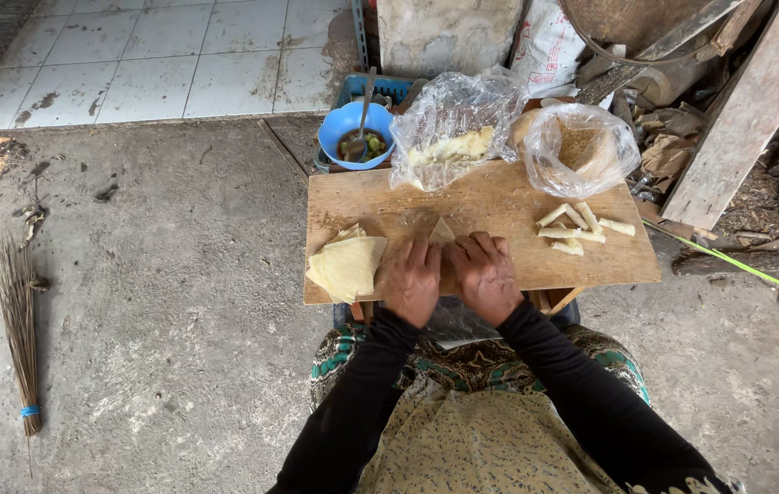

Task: The person prepares pastry by placing portions of filling onto triangular sheets of dough, folding the dough over the filling, and rolling it into thin cylindrical shapes.

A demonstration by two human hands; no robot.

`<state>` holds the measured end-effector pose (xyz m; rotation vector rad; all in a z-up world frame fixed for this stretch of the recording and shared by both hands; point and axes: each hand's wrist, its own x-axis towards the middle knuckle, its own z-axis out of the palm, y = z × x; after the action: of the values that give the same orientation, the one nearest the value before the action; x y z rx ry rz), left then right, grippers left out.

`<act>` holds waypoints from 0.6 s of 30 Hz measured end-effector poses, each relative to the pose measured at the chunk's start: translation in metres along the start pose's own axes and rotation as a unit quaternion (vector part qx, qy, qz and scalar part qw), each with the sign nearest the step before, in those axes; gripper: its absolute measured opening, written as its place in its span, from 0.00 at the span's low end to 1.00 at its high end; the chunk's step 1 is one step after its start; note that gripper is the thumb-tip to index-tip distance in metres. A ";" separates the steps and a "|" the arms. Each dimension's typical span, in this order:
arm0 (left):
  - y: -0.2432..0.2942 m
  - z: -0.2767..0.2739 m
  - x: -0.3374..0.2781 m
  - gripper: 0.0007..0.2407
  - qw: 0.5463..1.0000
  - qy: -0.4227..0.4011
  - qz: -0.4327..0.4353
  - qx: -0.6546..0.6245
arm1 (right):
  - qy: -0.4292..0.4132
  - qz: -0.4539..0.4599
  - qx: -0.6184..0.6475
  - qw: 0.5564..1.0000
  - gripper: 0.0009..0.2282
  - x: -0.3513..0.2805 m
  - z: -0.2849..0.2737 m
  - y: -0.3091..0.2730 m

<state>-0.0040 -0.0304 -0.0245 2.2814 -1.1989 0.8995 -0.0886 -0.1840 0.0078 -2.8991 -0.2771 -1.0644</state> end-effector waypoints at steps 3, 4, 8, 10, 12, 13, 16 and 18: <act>0.009 -0.018 0.006 0.15 0.996 -0.072 -0.037 0.031 | 0.005 0.017 -0.007 1.000 0.16 0.011 -0.015 -0.007; 0.008 -0.023 0.009 0.16 0.994 -0.103 -0.042 0.018 | 0.003 0.027 -0.009 1.000 0.15 0.015 -0.019 -0.009; 0.000 -0.031 0.022 0.19 0.984 -0.171 -0.050 -0.019 | -0.016 0.028 -0.023 0.999 0.17 0.025 -0.027 -0.017; -0.001 -0.029 0.022 0.19 0.983 -0.169 -0.059 -0.034 | 0.001 0.001 -0.043 0.999 0.17 0.020 -0.031 -0.021; 0.000 -0.025 0.019 0.19 0.983 -0.155 -0.078 -0.051 | -0.013 0.000 -0.056 0.998 0.18 0.019 -0.029 -0.021; 0.002 -0.023 0.019 0.19 0.989 -0.122 -0.073 -0.045 | -0.019 -0.002 -0.064 0.998 0.19 0.021 -0.027 -0.018; 0.002 -0.016 0.019 0.20 0.995 -0.066 -0.067 -0.029 | -0.039 0.004 -0.074 0.996 0.19 0.035 -0.015 -0.007; -0.004 -0.013 0.026 0.19 0.993 -0.088 -0.080 -0.023 | -0.061 0.007 -0.064 0.996 0.20 0.044 -0.009 0.002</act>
<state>0.0061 -0.0351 0.0028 2.4200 -1.0751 0.6185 -0.0610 -0.1801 0.0425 -3.0801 -0.1983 -0.9389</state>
